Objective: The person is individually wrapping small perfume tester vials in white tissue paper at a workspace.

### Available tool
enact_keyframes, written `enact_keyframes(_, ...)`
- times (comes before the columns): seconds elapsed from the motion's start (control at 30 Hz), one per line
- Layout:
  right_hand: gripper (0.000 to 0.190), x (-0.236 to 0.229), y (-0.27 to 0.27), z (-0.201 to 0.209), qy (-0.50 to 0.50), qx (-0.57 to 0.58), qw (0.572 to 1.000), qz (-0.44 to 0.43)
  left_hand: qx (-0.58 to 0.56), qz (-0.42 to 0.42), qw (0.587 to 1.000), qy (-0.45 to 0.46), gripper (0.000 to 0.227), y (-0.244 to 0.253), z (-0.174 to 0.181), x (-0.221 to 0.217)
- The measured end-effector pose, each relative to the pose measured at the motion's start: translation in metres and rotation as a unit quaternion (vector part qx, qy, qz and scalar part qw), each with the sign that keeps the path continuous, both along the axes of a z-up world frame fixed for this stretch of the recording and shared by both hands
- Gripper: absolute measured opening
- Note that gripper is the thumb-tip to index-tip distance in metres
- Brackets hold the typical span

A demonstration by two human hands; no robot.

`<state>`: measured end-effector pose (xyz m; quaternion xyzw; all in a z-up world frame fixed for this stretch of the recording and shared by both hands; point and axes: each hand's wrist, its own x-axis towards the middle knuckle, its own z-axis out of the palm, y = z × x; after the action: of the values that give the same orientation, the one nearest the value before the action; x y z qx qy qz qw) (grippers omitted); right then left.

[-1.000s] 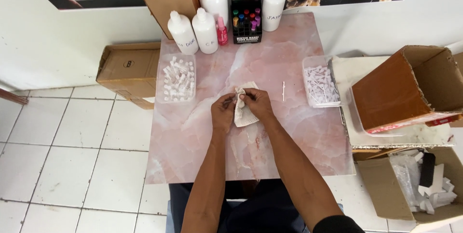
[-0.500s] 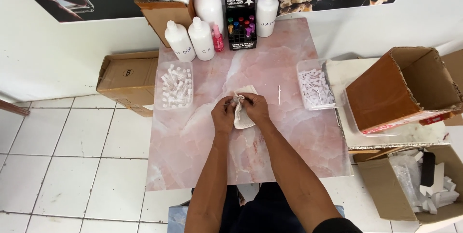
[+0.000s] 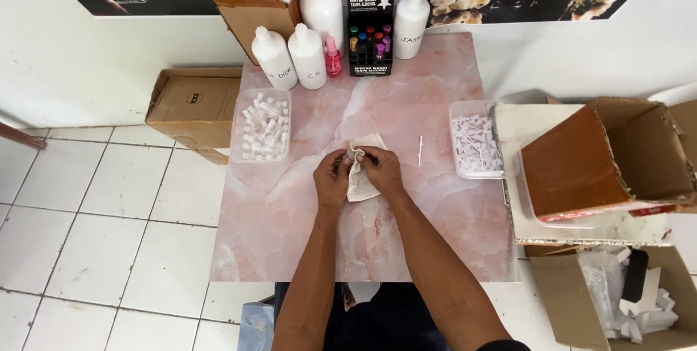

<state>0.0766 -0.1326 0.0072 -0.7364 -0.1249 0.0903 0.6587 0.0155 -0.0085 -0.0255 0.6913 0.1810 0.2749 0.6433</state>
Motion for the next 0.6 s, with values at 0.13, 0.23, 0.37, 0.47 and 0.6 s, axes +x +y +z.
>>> enact_keyframes(0.13,0.022,0.001,-0.002,-0.002,0.004,0.008,1.0,0.003,-0.006,-0.001,1.0,-0.007,0.022,-0.002,0.005,0.001)
enact_keyframes(0.23,0.022,-0.001,-0.005,0.0,0.005,0.015,1.0,0.011,-0.008,0.001,1.0,0.001,0.023,-0.004,0.001,-0.001)
enact_keyframes(0.37,0.024,-0.001,-0.005,-0.003,-0.003,-0.002,1.0,0.014,-0.001,0.002,1.0,0.0,0.022,-0.004,0.003,-0.001)
enact_keyframes(0.47,0.024,0.002,-0.005,-0.008,-0.008,-0.01,1.0,0.012,0.001,-0.005,1.0,0.005,0.022,-0.003,0.005,0.001)
enact_keyframes(0.6,0.025,0.0,-0.004,-0.011,-0.012,-0.02,1.0,0.018,0.002,-0.009,1.0,0.016,0.023,-0.003,0.006,-0.004)
